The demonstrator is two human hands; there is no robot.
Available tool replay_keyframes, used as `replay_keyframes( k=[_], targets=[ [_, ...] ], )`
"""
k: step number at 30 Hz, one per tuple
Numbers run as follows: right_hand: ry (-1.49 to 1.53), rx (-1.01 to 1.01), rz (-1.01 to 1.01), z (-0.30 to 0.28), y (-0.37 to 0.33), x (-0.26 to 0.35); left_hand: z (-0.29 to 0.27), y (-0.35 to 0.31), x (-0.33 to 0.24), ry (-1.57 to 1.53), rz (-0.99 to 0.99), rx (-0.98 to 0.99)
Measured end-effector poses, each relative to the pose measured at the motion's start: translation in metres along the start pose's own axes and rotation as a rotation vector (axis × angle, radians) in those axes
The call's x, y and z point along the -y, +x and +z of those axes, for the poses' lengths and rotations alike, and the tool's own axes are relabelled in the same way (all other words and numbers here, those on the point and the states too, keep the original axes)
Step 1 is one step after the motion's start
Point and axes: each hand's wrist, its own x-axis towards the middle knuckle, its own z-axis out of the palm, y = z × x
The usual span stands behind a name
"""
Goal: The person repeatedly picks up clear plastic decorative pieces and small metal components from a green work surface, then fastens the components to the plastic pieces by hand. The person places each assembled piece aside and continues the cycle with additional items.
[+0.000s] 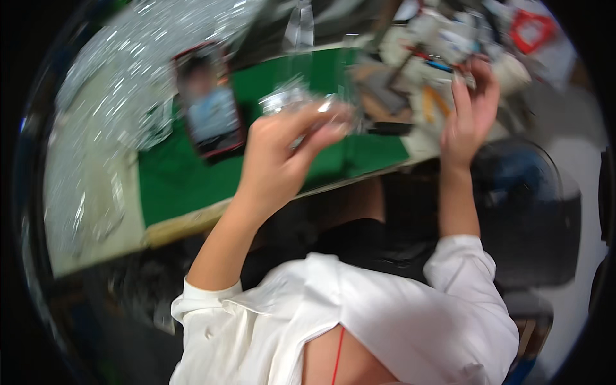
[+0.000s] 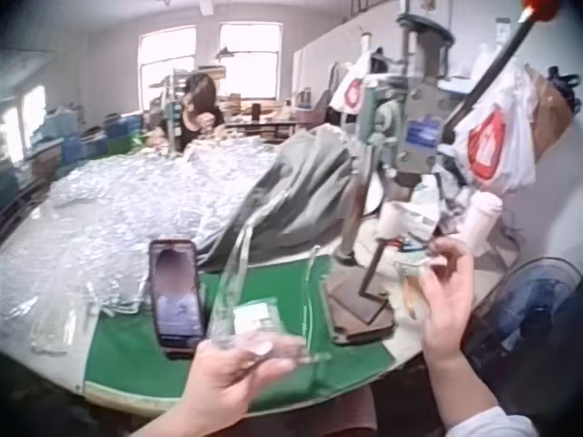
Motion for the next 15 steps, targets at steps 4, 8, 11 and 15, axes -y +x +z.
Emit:
replay_keyframes(
  k=[4, 8, 11, 15],
  targets=[
    [-0.224, 0.062, 0.251, -0.028, -0.076, -0.012, -0.156, -0.164, -0.022, -0.335, -0.246, -0.269],
    [-0.204, 0.109, 0.265, -0.022, -0.08, -0.007, -0.258, -0.282, -0.073, -0.017, -0.485, -0.6],
    [-0.138, 0.191, 0.19, 0.0, -0.073, -0.009, -0.269, -0.306, -0.098, -0.046, -0.534, -0.677],
    [-0.123, 0.256, 0.148, 0.025, -0.074, 0.006, -0.311, -0.334, -0.076, -0.084, -0.633, -0.819]
  ],
)
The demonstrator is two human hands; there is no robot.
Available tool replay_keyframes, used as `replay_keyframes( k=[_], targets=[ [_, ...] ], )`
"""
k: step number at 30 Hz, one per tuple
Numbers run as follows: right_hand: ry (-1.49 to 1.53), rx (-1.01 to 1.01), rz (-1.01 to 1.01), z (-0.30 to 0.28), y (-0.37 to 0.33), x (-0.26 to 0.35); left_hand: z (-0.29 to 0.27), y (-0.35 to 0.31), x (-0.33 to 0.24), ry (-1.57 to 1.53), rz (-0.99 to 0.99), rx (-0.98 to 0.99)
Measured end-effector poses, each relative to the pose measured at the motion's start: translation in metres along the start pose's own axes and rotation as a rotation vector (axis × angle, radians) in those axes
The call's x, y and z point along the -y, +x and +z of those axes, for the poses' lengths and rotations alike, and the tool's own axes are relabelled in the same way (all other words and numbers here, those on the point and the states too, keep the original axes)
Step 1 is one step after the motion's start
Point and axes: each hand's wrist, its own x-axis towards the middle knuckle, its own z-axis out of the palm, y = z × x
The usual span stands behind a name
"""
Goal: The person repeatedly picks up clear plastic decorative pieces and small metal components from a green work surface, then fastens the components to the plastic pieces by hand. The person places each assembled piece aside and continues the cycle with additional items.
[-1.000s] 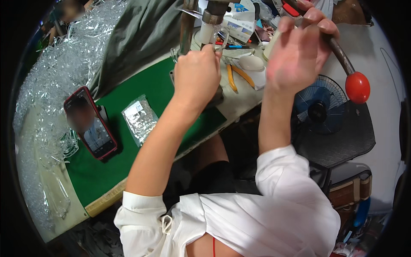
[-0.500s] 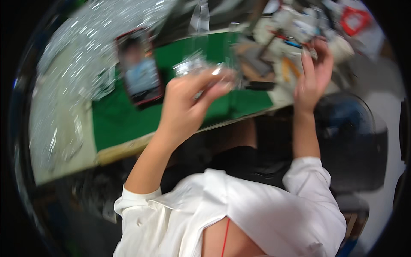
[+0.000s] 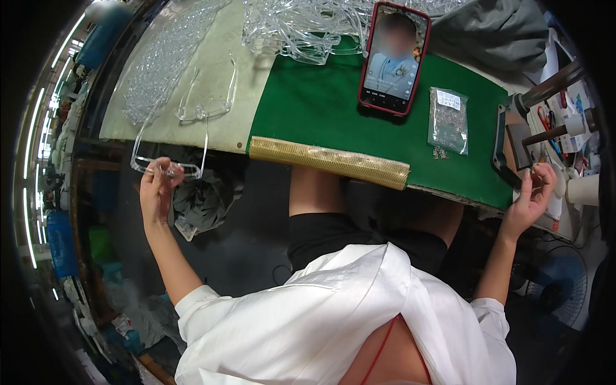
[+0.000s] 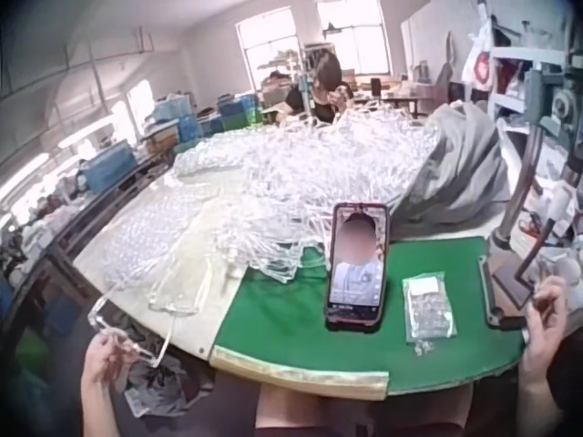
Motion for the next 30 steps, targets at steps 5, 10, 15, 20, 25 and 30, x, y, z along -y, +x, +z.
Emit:
replay_keyframes(
  k=[5, 10, 15, 20, 25, 30],
  targets=[
    [0.039, 0.045, 0.037, 0.005, -0.008, 0.006, 0.054, 0.06, -0.011, 0.368, -0.356, 0.013],
    [0.017, 0.018, 0.062, 0.007, -0.014, 0.016, 0.127, 0.156, -0.036, 0.782, 0.358, 0.107],
    [0.07, 0.027, 0.036, 0.022, -0.011, 0.035, 0.22, 0.273, -0.068, 0.915, 0.791, 0.228],
    [0.013, 0.022, 0.036, 0.013, -0.019, 0.042, 0.192, 0.343, -0.056, 1.586, 0.718, 0.531],
    [-0.026, -0.024, 0.088, -0.006, -0.028, 0.03, 0.209, 0.308, -0.093, 1.701, 0.693, 0.693],
    [0.008, 0.0, 0.107, 0.0, -0.027, 0.028, 0.203, 0.259, -0.159, 1.85, 0.611, 0.663]
  ],
)
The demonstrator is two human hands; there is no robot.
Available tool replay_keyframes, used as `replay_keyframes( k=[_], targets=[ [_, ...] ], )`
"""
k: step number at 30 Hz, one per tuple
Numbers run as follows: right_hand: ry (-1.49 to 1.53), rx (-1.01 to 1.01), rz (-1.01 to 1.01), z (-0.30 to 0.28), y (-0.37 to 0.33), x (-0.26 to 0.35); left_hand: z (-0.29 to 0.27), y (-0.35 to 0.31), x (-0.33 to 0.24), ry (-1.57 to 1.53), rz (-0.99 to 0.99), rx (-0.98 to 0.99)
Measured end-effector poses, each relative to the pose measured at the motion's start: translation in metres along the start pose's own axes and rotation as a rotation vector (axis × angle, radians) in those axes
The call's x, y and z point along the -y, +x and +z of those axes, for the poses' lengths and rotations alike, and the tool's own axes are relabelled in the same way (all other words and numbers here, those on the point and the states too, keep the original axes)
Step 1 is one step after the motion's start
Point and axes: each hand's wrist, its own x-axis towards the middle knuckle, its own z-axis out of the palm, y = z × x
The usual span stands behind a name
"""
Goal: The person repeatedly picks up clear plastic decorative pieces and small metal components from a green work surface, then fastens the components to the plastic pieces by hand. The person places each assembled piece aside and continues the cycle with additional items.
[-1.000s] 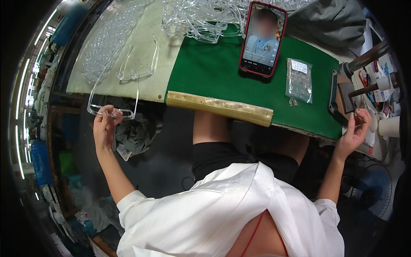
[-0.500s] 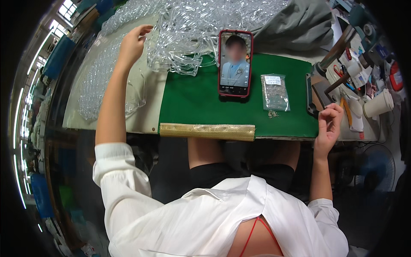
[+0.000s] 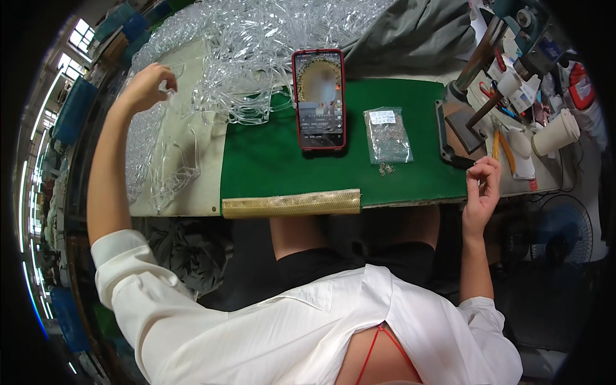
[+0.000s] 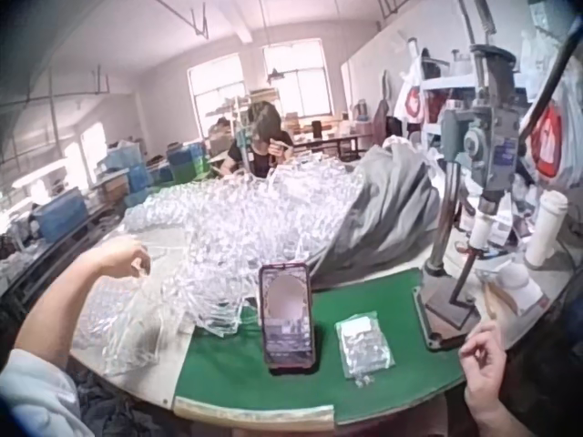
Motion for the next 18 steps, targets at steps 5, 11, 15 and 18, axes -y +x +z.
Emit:
replay_keyframes(
  k=[5, 11, 15, 18],
  targets=[
    [0.122, 0.023, 0.009, 0.009, 0.0, 0.001, -0.018, -0.047, -0.037, 0.099, -0.018, -0.094],
    [-0.279, 0.605, -0.137, 0.036, 0.013, 0.015, 0.004, -0.147, -0.005, 0.045, -0.063, -0.469],
    [-0.45, 0.861, -0.297, 0.046, 0.012, 0.015, 0.056, -0.186, -0.015, -0.976, -0.092, -0.703],
    [-0.526, 0.857, -0.368, 0.043, 0.011, 0.009, 0.079, -0.162, -0.114, -1.516, -0.383, -0.782]
  ],
)
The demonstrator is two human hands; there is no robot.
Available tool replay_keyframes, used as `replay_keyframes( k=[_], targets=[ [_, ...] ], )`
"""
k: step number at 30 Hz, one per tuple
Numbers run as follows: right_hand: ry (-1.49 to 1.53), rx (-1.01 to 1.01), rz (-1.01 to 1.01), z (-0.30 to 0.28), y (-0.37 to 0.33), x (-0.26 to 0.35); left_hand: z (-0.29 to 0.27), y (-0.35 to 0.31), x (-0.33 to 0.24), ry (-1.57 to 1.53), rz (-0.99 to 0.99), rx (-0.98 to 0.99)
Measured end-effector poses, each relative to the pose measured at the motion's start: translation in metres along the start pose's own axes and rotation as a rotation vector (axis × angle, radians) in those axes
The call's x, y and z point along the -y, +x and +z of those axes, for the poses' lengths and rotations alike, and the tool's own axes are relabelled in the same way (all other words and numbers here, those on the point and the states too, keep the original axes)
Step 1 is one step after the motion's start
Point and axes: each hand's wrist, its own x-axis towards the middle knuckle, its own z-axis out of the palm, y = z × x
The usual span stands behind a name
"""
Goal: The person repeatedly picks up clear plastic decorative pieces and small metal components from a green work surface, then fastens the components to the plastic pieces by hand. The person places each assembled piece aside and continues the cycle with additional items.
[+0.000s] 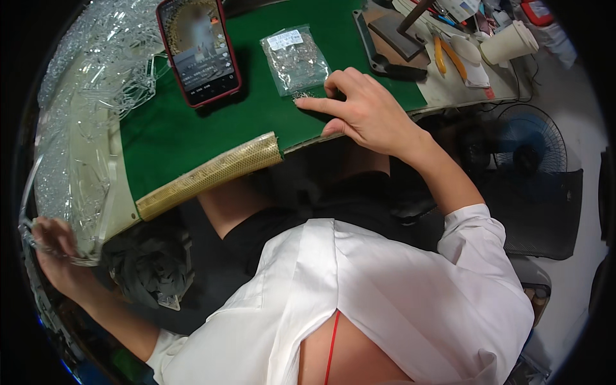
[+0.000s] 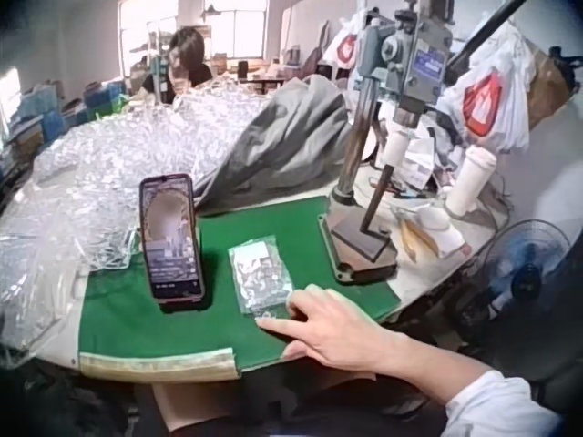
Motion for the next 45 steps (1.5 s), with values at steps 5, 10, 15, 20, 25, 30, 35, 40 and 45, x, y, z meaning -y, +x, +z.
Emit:
replay_keyframes(
  k=[5, 10, 15, 20, 25, 30, 35, 40, 45],
  targets=[
    [0.066, -0.059, 0.059, -0.004, -0.018, -0.008, 0.093, -0.066, 0.008, -0.43, -0.121, 0.218],
    [0.252, -0.139, 0.165, -0.002, -0.014, -0.013, 0.114, -0.082, 0.028, -0.522, 0.123, 0.635],
    [0.303, -0.149, 0.241, 0.002, -0.006, -0.015, 0.157, -0.094, 0.008, -0.527, 0.169, 0.605],
    [0.361, -0.123, 0.256, 0.004, 0.002, -0.017, 0.173, -0.104, -0.004, -0.521, -0.016, 0.487],
    [0.317, -0.114, 0.285, 0.008, 0.006, -0.018, 0.182, -0.107, -0.003, -0.345, 0.096, 0.581],
    [0.247, -0.145, 0.249, 0.012, 0.009, -0.018, 0.174, -0.104, 0.017, -0.109, 0.227, 0.648],
    [0.196, -0.119, 0.207, 0.013, 0.013, -0.017, 0.171, -0.103, 0.02, -0.131, 0.298, 0.538],
    [0.145, -0.038, 0.129, 0.008, 0.013, -0.015, 0.181, -0.096, 0.023, -0.114, 0.431, 0.478],
    [0.174, -0.043, 0.139, 0.007, 0.004, -0.018, 0.187, -0.089, 0.019, -0.184, 0.436, 0.559]
  ],
)
